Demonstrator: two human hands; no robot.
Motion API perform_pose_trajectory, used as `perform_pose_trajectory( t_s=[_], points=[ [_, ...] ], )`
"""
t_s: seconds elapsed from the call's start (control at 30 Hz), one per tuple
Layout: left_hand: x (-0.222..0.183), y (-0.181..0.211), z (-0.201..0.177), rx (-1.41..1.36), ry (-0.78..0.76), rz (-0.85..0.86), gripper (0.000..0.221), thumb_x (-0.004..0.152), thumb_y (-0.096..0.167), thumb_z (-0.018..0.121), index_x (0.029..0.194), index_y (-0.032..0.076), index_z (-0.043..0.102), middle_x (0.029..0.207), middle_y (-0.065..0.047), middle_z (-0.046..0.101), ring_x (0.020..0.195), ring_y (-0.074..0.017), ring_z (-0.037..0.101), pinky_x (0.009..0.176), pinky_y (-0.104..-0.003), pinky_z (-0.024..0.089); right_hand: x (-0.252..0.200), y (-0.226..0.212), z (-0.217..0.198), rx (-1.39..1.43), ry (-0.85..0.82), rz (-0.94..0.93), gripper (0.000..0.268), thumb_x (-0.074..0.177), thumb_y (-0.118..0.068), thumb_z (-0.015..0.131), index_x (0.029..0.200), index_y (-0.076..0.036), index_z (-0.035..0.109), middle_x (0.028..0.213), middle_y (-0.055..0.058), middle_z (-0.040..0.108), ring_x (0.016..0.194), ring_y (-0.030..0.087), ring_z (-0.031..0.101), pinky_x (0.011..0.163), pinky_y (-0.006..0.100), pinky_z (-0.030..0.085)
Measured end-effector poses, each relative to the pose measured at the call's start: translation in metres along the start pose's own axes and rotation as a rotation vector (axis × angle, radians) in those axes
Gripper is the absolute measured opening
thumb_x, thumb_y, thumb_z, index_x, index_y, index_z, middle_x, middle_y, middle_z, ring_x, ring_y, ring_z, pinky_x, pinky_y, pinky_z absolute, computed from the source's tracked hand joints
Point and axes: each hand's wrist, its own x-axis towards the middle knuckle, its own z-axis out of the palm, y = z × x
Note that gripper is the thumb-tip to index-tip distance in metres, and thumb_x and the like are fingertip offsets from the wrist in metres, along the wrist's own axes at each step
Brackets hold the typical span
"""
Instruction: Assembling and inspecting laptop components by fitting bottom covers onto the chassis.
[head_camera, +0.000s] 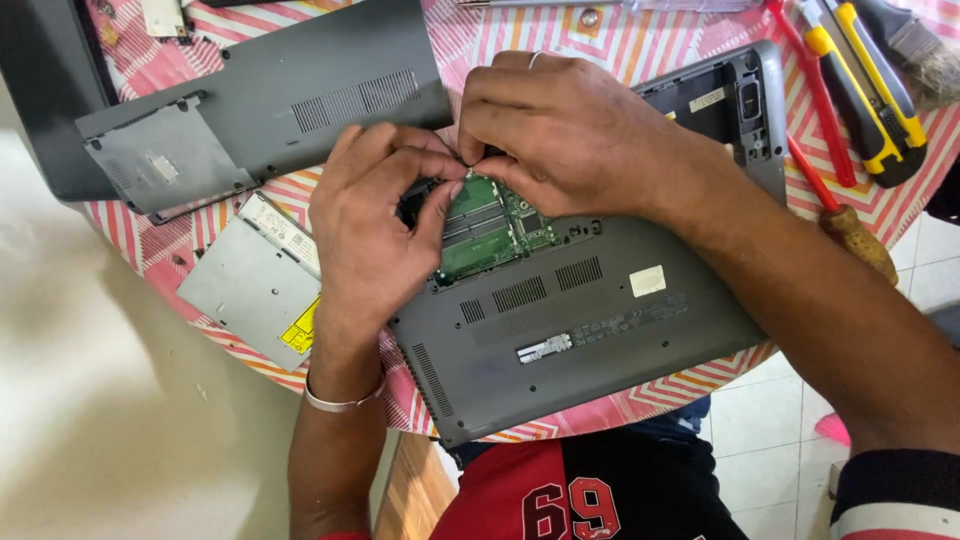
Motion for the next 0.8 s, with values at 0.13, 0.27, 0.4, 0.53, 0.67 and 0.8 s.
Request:
perform_pose_trajectory(
  t_s=[0.13, 0.27, 0.4, 0.53, 0.67, 0.8],
  points=[
    [-0.0008, 0.0004, -0.0002, -0.017, 0.021, 0.03, 0.016, 0.079, -0.008, 0.081, 0.09, -0.001, 0.071, 0.102, -0.008, 0.068, 0.09, -0.0252, 0.057, 0.083, -0.035, 0.048, 0.004, -0.0022, -0.0073, 0.113, -0.002, 0.013, 0.019, 0.085, 0.004, 0.076, 0.098, 0.0, 0.063, 0.097, 0.012, 0.06, 0.085, 0.032, 0.059, 0.078, 0.044, 0.048],
    [0.0, 0.0039, -0.0026, -0.009, 0.038, 0.048, 0.015, 0.078, -0.008, 0.081, 0.089, -0.001, 0.074, 0.098, -0.006, 0.068, 0.087, -0.0228, 0.055, 0.082, -0.033, 0.047, 0.0054, -0.0022, -0.0091, 0.138, -0.031, -0.027, 0.018, 0.082, 0.008, 0.074, 0.094, 0.0, 0.064, 0.102, 0.009, 0.062, 0.092, 0.029, 0.061, 0.082, 0.043, 0.05],
    [-0.0017, 0.0041, -0.0029, 0.055, 0.034, 0.07, 0.014, 0.079, -0.005, 0.081, 0.091, 0.0, 0.076, 0.098, -0.003, 0.066, 0.085, -0.0214, 0.053, 0.079, -0.032, 0.046, 0.0015, -0.0038, -0.0082, 0.173, -0.01, 0.025, 0.016, 0.085, 0.009, 0.074, 0.096, 0.0, 0.067, 0.103, 0.009, 0.064, 0.083, 0.029, 0.062, 0.076, 0.042, 0.048],
    [-0.0026, 0.005, -0.0016, 0.078, 0.032, 0.084, 0.013, 0.079, -0.005, 0.08, 0.091, 0.0, 0.077, 0.098, -0.004, 0.066, 0.085, -0.0212, 0.053, 0.077, -0.032, 0.046, -0.0003, -0.006, -0.005, 0.182, 0.046, 0.05, 0.019, 0.083, 0.008, 0.075, 0.095, 0.001, 0.063, 0.093, 0.013, 0.065, 0.076, 0.032, 0.059, 0.073, 0.042, 0.047],
    [-0.0027, 0.0049, -0.0022, 0.083, 0.006, 0.068, 0.015, 0.08, -0.005, 0.077, 0.093, 0.002, 0.076, 0.099, -0.004, 0.063, 0.09, -0.0212, 0.054, 0.08, -0.032, 0.046, -0.002, -0.0061, -0.0039, 0.196, 0.056, 0.094, 0.022, 0.079, 0.009, 0.077, 0.093, 0.001, 0.062, 0.09, 0.01, 0.065, 0.073, 0.028, 0.058, 0.07, 0.04, 0.046],
    [-0.0028, 0.0036, -0.0018, 0.08, -0.01, 0.062, 0.015, 0.08, -0.004, 0.076, 0.093, 0.002, 0.073, 0.1, -0.004, 0.064, 0.092, -0.0217, 0.055, 0.082, -0.033, 0.046, -0.002, -0.0062, -0.0032, 0.155, 0.062, 0.067, 0.023, 0.079, 0.011, 0.078, 0.092, 0.001, 0.063, 0.087, 0.01, 0.064, 0.069, 0.026, 0.056, 0.067, 0.039, 0.045]
  ],
)
